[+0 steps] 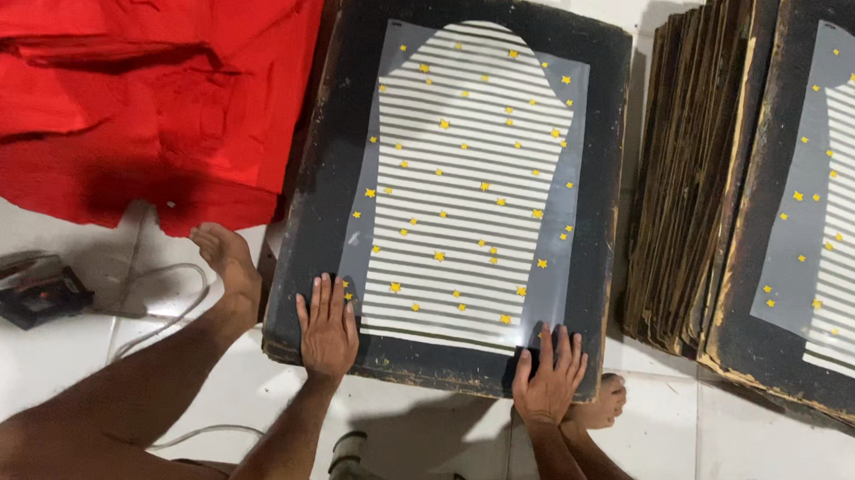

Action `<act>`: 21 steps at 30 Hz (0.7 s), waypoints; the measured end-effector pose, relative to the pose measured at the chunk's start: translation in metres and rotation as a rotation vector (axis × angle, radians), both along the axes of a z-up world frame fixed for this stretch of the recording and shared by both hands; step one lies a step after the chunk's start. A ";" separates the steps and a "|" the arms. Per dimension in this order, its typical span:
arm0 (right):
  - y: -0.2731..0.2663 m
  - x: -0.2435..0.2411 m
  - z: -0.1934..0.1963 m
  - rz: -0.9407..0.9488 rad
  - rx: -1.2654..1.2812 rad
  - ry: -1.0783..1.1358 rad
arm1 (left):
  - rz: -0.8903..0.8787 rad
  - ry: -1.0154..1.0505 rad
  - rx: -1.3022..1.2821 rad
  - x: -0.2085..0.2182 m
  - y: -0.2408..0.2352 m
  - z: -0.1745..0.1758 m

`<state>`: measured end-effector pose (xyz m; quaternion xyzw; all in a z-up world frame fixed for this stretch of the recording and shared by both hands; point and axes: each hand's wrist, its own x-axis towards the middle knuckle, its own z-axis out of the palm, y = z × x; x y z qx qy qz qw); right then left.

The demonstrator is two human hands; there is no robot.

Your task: The person places a transparent sheet with a star pattern onto a striped t-shirt laid on a board. They then use an iron to press the sheet onto the shirt, moving the iron back and forth across the surface to apply heat.

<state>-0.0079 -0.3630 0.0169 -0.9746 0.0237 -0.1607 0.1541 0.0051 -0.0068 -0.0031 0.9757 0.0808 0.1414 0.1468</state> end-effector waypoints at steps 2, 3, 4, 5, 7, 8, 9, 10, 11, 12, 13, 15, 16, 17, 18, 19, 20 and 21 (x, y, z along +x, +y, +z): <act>-0.002 0.002 -0.006 0.000 -0.036 -0.009 | 0.014 -0.048 -0.020 0.004 -0.002 0.007; -0.003 0.001 -0.009 0.000 -0.067 -0.024 | 0.030 -0.102 -0.036 0.004 -0.004 0.010; -0.003 0.000 -0.010 -0.008 -0.074 -0.016 | 0.021 -0.094 -0.044 0.003 -0.002 0.008; -0.004 -0.001 -0.011 -0.003 -0.097 -0.024 | 0.013 -0.096 -0.018 0.003 -0.001 0.006; -0.006 0.002 -0.013 -0.006 -0.121 -0.033 | -0.002 -0.101 0.005 0.004 -0.001 0.003; -0.005 0.002 -0.013 -0.007 -0.119 -0.042 | 0.001 -0.112 0.023 0.004 0.000 0.001; -0.005 0.003 -0.013 -0.007 -0.116 -0.051 | 0.004 -0.122 0.041 0.004 0.001 0.000; -0.004 0.005 -0.013 -0.026 -0.125 -0.046 | -0.014 -0.119 0.032 0.004 0.003 0.001; -0.004 0.007 -0.013 -0.008 -0.106 -0.059 | -0.025 -0.097 0.031 0.005 0.005 0.002; -0.008 0.002 -0.012 0.001 -0.094 -0.068 | -0.043 -0.071 0.024 0.002 0.004 0.002; -0.008 0.003 -0.012 -0.025 -0.109 -0.058 | -0.070 -0.063 0.008 0.003 0.002 0.001; -0.004 0.005 -0.011 -0.017 -0.096 -0.074 | -0.047 -0.090 0.009 0.000 0.003 0.004; -0.005 0.004 -0.010 -0.026 -0.099 -0.070 | -0.055 -0.087 0.006 0.001 0.002 0.002; -0.006 0.003 -0.008 -0.023 -0.087 -0.057 | -0.056 -0.106 0.015 0.001 0.001 0.001; -0.003 0.005 -0.007 -0.013 -0.069 -0.046 | -0.049 -0.126 0.030 0.001 0.004 0.001; -0.003 0.005 -0.007 -0.014 -0.067 -0.045 | -0.050 -0.125 0.033 0.003 0.003 0.000; -0.003 0.005 -0.007 -0.023 -0.075 -0.047 | -0.053 -0.131 0.036 0.003 0.003 0.000; -0.002 0.005 -0.007 -0.032 -0.083 -0.050 | -0.057 -0.136 0.039 0.003 0.004 -0.001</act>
